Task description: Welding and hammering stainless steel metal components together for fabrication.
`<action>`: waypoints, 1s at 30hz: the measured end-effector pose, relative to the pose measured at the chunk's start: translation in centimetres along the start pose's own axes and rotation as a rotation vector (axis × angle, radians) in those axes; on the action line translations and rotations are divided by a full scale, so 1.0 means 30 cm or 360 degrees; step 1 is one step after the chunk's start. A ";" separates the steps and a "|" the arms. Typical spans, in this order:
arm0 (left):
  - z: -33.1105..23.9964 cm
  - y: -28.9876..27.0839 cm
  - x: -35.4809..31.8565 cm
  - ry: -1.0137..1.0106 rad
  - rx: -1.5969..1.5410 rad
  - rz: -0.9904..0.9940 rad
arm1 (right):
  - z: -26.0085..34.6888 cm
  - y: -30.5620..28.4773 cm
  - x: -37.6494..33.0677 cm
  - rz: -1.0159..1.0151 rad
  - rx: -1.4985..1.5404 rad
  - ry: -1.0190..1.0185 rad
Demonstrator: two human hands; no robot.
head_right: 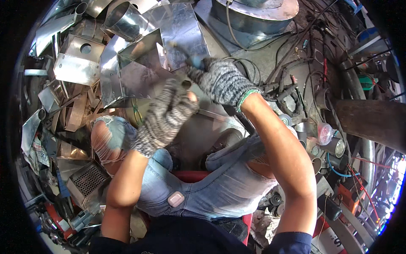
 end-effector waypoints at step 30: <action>0.068 0.099 0.046 -0.0779 -0.1136 0.0078 | -0.120 0.176 0.075 0.0088 -0.0022 -0.0566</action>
Point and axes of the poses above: each hand's wrist, its own x-axis towards the middle knuckle, its own y-axis out of the palm, z = x × y, the point moved 3 cm from there along x, towards the middle knuckle, and after that the axes turned 3 degrees about y, right-handed, at the moved point
